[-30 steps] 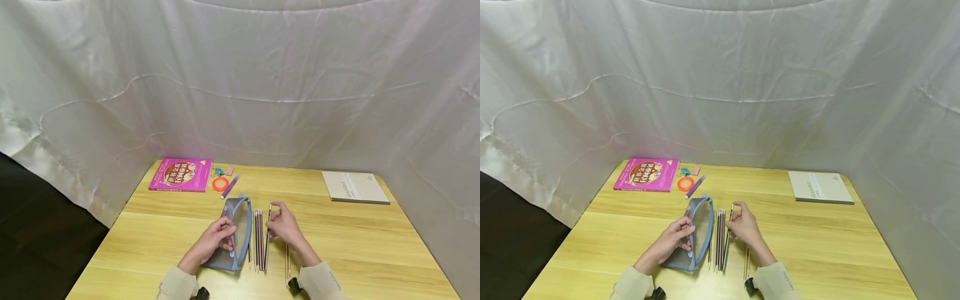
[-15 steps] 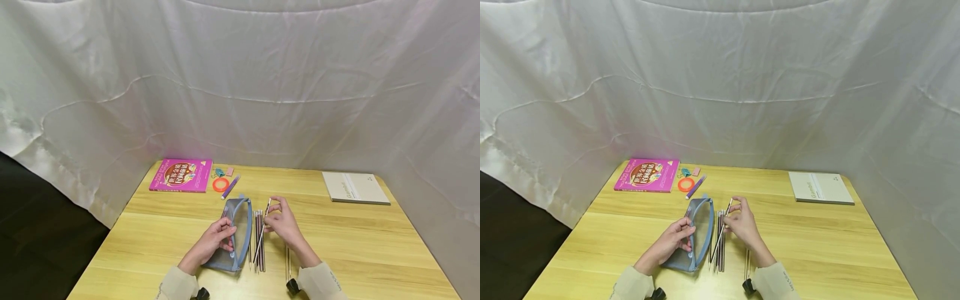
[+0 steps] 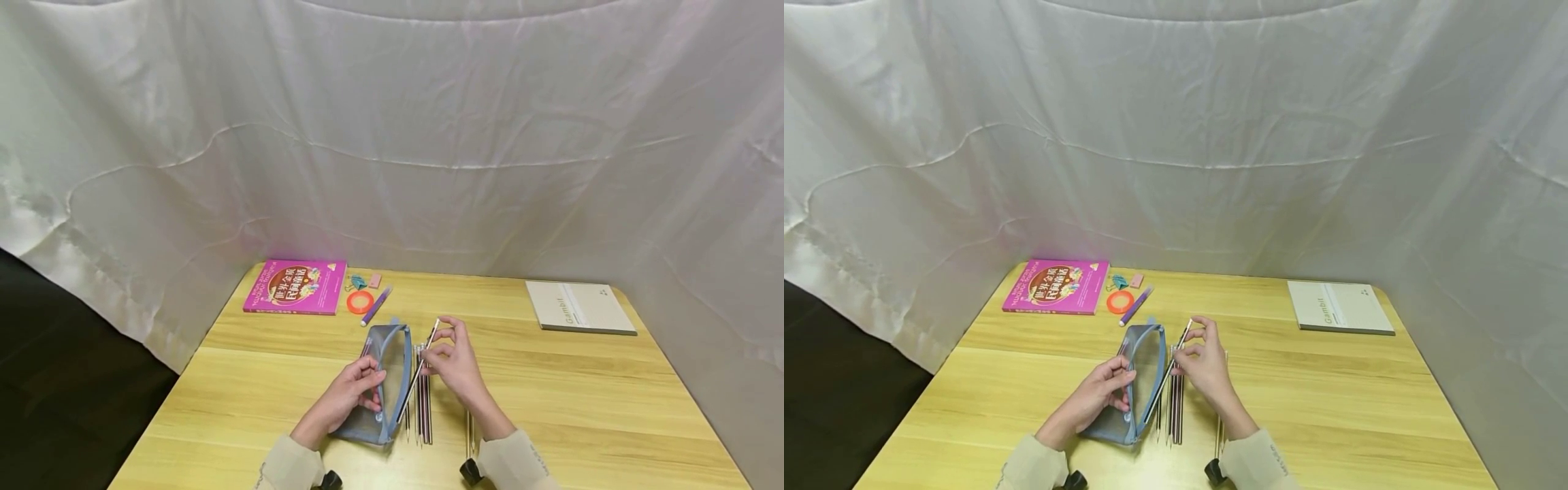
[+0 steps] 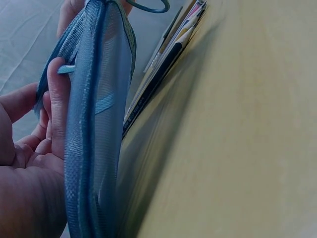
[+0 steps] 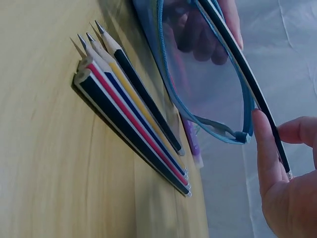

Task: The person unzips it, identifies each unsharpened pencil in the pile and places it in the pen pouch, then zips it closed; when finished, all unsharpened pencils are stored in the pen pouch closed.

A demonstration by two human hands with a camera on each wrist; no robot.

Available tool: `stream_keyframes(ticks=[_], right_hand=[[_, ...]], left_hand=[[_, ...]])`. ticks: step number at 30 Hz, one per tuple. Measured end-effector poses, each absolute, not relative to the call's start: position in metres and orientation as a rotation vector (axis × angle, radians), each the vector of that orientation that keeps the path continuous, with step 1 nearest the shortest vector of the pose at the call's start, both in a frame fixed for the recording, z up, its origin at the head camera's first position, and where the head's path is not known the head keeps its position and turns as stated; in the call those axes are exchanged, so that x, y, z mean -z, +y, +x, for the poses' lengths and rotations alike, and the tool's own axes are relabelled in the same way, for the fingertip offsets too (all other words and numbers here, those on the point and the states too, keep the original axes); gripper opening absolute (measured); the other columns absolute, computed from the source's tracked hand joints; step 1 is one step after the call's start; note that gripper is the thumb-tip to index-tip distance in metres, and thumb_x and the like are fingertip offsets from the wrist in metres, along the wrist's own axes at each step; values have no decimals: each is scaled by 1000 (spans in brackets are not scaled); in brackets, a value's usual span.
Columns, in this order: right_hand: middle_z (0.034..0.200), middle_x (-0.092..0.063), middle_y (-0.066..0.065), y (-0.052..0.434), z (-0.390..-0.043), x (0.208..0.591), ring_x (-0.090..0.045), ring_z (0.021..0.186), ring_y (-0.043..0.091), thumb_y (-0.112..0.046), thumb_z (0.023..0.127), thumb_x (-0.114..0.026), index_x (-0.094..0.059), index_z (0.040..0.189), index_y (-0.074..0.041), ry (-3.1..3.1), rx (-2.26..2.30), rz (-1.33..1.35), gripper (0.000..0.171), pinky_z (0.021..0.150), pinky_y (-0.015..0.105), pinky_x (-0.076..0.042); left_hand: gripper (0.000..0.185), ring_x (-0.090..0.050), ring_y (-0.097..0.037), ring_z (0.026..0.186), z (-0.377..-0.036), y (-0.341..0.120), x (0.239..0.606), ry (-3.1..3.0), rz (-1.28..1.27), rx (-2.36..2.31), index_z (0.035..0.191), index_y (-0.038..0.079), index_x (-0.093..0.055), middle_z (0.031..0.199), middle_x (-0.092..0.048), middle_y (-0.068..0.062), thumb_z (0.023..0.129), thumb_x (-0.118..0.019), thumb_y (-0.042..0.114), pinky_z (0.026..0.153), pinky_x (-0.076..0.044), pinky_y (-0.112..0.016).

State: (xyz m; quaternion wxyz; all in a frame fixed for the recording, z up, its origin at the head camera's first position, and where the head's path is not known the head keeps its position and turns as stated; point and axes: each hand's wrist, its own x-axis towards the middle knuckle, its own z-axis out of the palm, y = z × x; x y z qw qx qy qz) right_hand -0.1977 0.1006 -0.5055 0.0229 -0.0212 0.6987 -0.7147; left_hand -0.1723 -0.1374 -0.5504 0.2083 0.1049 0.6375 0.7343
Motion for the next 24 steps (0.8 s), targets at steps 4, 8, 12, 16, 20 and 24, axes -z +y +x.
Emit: stream_keyframes(ticks=[4,8,12,16,20,24], right_hand=[[123,-48,20,98,-197,507,-68,86,27,19,84,-66,-34,149,-10,2182,2230,-94,77,68,41,-67],[122,-47,20,94,-195,507,-68,86,25,18,86,-66,-33,149,-11,2206,2235,-132,77,68,42,-67],[124,-48,22,90,-193,509,-67,84,22,18,85,-67,-34,149,-11,2234,2217,-145,77,67,41,-67],[126,-48,23,86,-192,511,-67,82,20,18,85,-68,-34,148,-10,2233,2206,-153,76,66,39,-67],[125,-48,22,83,-191,512,-66,81,18,18,85,-68,-34,148,-10,2222,2197,-165,76,65,39,-67],[124,-48,21,80,-189,512,-65,81,18,18,86,-67,-34,147,-10,2226,2186,-177,75,65,39,-67]], left_hand=[[18,-61,-11,70,-172,-137,551,1773,296,-2044,104,8,-49,86,-56,0,106,-60,21,63,-64,-28],[18,-61,-11,70,-172,-137,551,1771,294,-2044,105,8,-49,85,-57,0,106,-60,22,63,-64,-28],[17,-61,-10,70,-172,-136,550,1769,295,-2044,104,8,-49,84,-57,0,106,-60,22,63,-64,-28],[16,-61,-10,69,-171,-136,550,1766,298,-2052,103,8,-50,83,-58,1,106,-60,20,62,-64,-28],[15,-61,-10,69,-171,-135,549,1769,295,-2053,103,8,-50,83,-58,1,106,-59,21,62,-64,-27],[17,-61,-10,69,-171,-135,547,1780,299,-2048,104,7,-50,84,-58,1,106,-59,22,62,-64,-27]])
